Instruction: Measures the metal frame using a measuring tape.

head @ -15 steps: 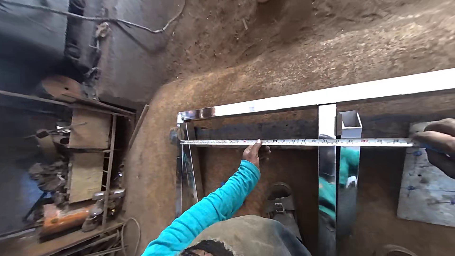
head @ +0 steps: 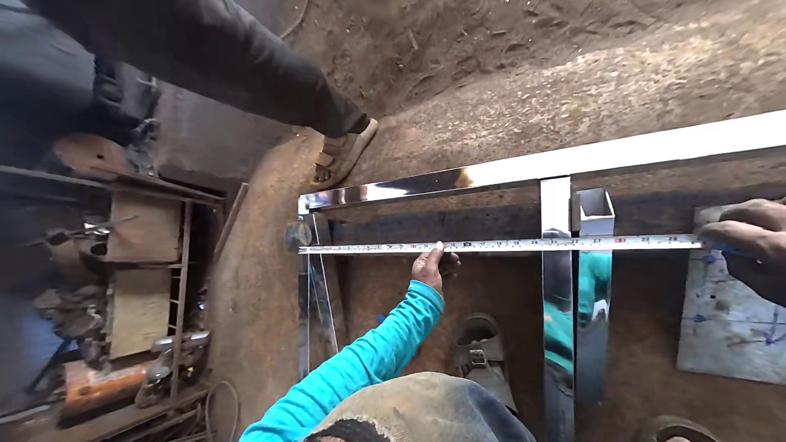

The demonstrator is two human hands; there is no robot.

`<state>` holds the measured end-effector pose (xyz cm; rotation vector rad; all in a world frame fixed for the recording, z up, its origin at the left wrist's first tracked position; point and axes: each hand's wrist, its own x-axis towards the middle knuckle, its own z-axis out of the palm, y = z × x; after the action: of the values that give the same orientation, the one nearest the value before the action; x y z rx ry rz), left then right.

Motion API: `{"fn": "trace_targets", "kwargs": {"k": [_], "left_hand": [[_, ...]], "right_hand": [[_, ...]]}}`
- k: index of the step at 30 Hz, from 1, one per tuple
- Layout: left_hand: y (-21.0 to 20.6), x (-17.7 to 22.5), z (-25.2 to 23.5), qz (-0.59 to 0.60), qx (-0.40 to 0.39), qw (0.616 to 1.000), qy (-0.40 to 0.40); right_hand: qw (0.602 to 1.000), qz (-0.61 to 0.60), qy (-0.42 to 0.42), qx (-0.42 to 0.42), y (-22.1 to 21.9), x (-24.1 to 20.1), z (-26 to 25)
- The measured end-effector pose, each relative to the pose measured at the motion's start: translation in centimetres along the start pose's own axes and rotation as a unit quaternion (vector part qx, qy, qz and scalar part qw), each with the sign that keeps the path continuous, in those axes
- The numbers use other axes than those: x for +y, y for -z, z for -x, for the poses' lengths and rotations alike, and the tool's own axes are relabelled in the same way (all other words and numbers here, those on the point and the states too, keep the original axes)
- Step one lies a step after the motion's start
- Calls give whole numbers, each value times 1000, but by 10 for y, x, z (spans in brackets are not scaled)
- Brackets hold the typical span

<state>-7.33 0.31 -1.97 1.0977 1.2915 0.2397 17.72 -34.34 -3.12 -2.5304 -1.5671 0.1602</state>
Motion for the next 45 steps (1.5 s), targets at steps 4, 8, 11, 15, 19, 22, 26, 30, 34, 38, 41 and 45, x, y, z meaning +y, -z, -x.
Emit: {"fn": "trace_targets", "kwargs": {"k": [4, 8, 11, 15, 19, 22, 26, 30, 34, 38, 41, 45], "left_hand": [[-4, 2, 3, 2, -1, 1000, -10], [-5, 2, 1, -8, -14, 1000, 2], [-4, 1, -2, -7, -14, 1000, 11], [-1, -1, -7, -6, -13, 1000, 17], [1, -3, -8, -1, -14, 1000, 14], [2, -4, -8, -6, -19, 1000, 17], [2, -6, -5, -87, -96, 991, 34], [-5, -14, 4, -186, -267, 946, 2], [-19, -30, 14, -224, -376, 897, -58], [-30, -32, 22, -227, -394, 890, -48], [-39, -32, 25, -221, -359, 906, -43], [-54, -32, 33, -182, -261, 948, -21]], "right_hand": [[1000, 4, -7, -1, 1, 1, 1], [999, 19, -20, -19, 11, -5, 0], [1000, 16, -11, -15, 8, -3, 1], [1000, 3, 5, 6, -5, 4, 2], [1000, 5, 13, 9, -5, 5, 2], [1000, 8, 14, 13, -5, 5, 2], [1000, 28, -3, -7, 22, -16, -6], [998, 48, -7, -27, 30, -21, -10], [998, 55, -5, -32, 29, -22, -11], [998, 58, -4, -34, 30, -23, -12], [997, 64, -8, -38, 31, -24, -13], [997, 65, -6, -39, 32, -25, -14]]}}
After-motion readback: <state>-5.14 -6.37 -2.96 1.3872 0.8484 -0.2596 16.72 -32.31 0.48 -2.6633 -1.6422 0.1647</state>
